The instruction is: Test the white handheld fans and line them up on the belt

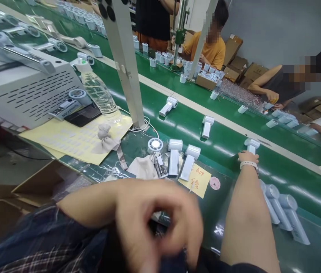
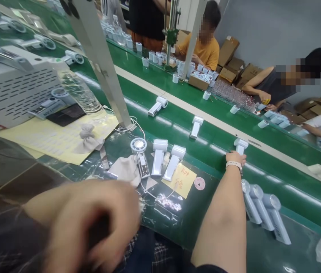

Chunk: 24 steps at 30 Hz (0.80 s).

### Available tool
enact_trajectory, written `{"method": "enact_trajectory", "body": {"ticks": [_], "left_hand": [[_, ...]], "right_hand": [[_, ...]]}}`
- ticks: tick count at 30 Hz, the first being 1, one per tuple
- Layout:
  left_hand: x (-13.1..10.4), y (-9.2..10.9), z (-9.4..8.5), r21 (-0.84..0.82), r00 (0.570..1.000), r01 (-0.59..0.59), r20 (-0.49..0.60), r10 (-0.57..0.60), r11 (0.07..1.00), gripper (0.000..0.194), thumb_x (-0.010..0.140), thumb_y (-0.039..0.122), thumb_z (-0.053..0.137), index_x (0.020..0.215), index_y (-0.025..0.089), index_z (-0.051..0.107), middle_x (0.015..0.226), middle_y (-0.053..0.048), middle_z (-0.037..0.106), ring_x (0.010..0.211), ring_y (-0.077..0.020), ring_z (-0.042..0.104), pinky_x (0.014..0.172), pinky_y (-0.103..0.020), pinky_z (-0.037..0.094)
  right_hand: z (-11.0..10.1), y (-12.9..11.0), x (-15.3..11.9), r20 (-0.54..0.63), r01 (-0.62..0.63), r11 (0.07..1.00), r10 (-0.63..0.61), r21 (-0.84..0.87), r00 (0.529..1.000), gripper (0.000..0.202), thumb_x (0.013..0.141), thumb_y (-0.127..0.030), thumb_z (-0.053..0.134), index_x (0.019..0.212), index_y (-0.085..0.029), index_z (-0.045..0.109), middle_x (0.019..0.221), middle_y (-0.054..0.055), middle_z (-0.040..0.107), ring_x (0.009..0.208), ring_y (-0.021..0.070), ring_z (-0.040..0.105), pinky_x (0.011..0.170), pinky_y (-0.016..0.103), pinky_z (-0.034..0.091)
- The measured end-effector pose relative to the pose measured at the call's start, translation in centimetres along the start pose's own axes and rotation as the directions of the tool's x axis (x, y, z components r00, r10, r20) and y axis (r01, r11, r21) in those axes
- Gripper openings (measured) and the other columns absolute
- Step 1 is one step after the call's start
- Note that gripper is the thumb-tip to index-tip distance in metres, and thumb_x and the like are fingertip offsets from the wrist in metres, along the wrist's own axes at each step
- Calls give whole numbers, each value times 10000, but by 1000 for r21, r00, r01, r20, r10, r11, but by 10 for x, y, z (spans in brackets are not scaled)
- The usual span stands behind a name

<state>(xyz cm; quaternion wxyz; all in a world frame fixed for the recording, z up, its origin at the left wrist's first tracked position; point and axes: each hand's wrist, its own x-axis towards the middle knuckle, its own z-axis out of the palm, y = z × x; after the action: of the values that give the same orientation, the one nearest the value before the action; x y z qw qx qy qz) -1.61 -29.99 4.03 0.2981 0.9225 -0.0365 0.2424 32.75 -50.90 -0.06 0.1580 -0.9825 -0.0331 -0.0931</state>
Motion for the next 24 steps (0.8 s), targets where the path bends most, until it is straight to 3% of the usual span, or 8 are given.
{"method": "enact_trajectory", "body": {"ticks": [2, 5, 7, 11, 17, 19, 21, 24], "left_hand": [[29, -23, 24, -358, 994, 47, 104, -10, 933, 432, 870, 657, 681, 867, 227, 720, 556, 29, 548, 528, -154, 579, 475, -248, 517], [47, -49, 64, -792, 938, 328, 206, -280, 514, 368, 862, 538, 737, 911, 194, 614, 679, 38, 570, 583, -104, 573, 603, -246, 517], [47, -59, 82, -846, 882, 419, 292, -371, 330, 404, 797, 499, 809, 903, 184, 580, 706, 47, 566, 608, -98, 581, 634, -246, 501], [43, -67, 92, -869, 868, 456, 386, -313, 193, 411, 774, 453, 847, 938, 167, 601, 722, 43, 593, 609, -100, 601, 647, -258, 502], [49, -72, 88, -910, 797, 391, 411, -443, -141, 334, 847, 352, 795, 1054, 143, 636, 913, -79, 743, 833, -194, 725, 856, -372, 578], [52, -73, 87, -914, 776, 340, 405, -484, -219, 298, 925, 364, 716, 1108, 144, 634, 1059, -140, 755, 1023, -237, 735, 987, -402, 555], [53, -73, 84, -911, 775, 312, 408, -483, -270, 380, 957, 489, 659, 1142, 159, 624, 1130, -164, 745, 1155, -267, 706, 1055, -421, 531], [51, -70, 79, -928, 826, 257, 356, -438, -270, 589, 902, 733, 594, 1170, 209, 615, 1204, -148, 733, 1278, -304, 650, 1062, -458, 535]], "right_hand": [[6, -18, 10, 8, -18, 1000, 17, 21, 1000, 343, 995, -377, 679, 1303, -232, 641, 1371, 96, 628, 1193, 241, 652, 984, 422, 570], [25, -57, 9, 40, -72, 997, 72, 10, 997, 388, 998, -382, 672, 1322, -172, 626, 1359, 122, 631, 1173, 252, 662, 984, 452, 577], [44, -86, 0, 74, -93, 996, 94, -15, 993, 406, 996, -435, 654, 1282, -146, 648, 1368, 151, 623, 1202, 284, 636, 1015, 502, 549], [68, -123, -26, 145, 18, 999, -13, -29, 989, 541, 908, -494, 706, 1203, -41, 710, 1473, 334, 468, 1287, 416, 509, 1028, 545, 459], [24, -134, -66, 178, 297, 955, -293, 5, 939, 439, 844, -349, 691, 1171, -58, 733, 1395, 292, 523, 1247, 412, 472, 1011, 505, 426], [2, -136, -92, 107, 455, 890, -455, 26, 884, 427, 831, -308, 699, 1187, -74, 723, 1498, 278, 461, 1291, 420, 444, 1058, 542, 408], [-16, -139, -123, -35, 646, 762, -645, 40, 763, 386, 858, -215, 664, 1213, -69, 702, 1557, 280, 430, 1323, 433, 447, 1086, 610, 400], [-40, -140, -168, -141, 775, 631, -767, 9, 626, 374, 930, -104, 556, 1283, -47, 664, 1592, 279, 441, 1388, 440, 449, 1124, 662, 392]]}}
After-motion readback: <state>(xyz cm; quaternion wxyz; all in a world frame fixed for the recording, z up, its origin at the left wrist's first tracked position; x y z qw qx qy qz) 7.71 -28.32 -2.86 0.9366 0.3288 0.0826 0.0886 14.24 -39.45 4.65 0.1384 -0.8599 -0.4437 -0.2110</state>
